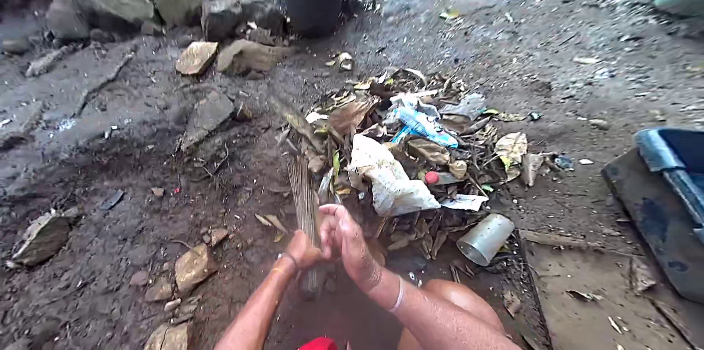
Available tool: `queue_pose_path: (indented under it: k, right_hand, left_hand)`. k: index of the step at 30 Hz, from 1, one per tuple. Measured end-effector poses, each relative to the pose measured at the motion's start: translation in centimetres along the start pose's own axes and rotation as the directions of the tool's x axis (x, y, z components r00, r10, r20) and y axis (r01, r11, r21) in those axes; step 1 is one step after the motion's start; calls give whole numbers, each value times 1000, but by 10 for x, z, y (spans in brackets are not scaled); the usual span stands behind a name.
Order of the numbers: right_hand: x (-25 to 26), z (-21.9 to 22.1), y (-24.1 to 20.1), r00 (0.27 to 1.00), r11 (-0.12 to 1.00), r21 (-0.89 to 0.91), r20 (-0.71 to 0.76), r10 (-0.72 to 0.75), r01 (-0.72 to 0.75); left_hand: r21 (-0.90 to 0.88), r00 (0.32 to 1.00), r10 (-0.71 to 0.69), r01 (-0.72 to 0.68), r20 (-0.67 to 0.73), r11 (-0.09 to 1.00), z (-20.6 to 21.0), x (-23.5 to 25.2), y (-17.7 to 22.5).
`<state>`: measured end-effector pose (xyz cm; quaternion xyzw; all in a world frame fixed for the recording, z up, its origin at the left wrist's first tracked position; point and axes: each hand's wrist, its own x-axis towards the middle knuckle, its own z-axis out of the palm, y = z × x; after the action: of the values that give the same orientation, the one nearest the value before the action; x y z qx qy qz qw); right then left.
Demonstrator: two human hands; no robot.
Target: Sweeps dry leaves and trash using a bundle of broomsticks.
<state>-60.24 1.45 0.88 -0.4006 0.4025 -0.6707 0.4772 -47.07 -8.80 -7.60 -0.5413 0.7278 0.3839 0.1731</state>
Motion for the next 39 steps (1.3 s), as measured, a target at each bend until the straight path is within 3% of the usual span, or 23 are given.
queue_pose_path:
  k: [4, 8, 13, 16, 20, 23, 25, 30, 33, 37, 39]
  right_hand:
    - [1, 2, 3, 1000, 999, 34, 4, -2, 2]
    - [3, 2, 6, 1000, 1000, 19, 23, -18, 18]
    - [5, 2, 8, 1000, 999, 39, 16, 11, -12]
    - [-2, 0, 11, 1000, 999, 42, 18, 23, -24]
    - [-12, -1, 8, 995, 1000, 15, 98, 14, -16]
    - [-19, 3, 4, 988, 999, 26, 151, 28, -32]
    - [-22, 7, 2, 985, 999, 33, 169, 26, -32]
    - [-30, 17, 6, 976, 998, 30, 212, 43, -50]
    - [-32, 26, 10, 960, 995, 31, 265, 86, -97]
    - [-40, 41, 18, 923, 987, 40, 362, 133, -158]
    - [-42, 46, 20, 896, 985, 39, 422, 136, -168]
  left_hand:
    - [-186, 990, 139, -132, 23, 974, 0, -29, 22]
    - [-279, 961, 271, -277, -58, 919, 13, -39, 27]
    - [-141, 993, -106, 98, -52, 985, -13, -48, -11]
    - [-155, 965, -222, 201, -136, 967, -44, -68, -47]
    - [-145, 873, -364, 334, -324, 931, -70, -76, -99]
    - [-270, 783, -520, 448, -342, 852, -74, -76, -109]
    - [-364, 759, -577, 468, -301, 806, -60, -65, -110]
    - [-425, 869, -471, 372, -154, 825, -7, -41, -68]
    - [-437, 932, -349, 273, -102, 857, -2, -55, -45]
    - [-396, 991, -132, 120, -2, 910, -7, -94, -65]
    - [-355, 991, -134, 128, 9, 926, -21, -126, -71]
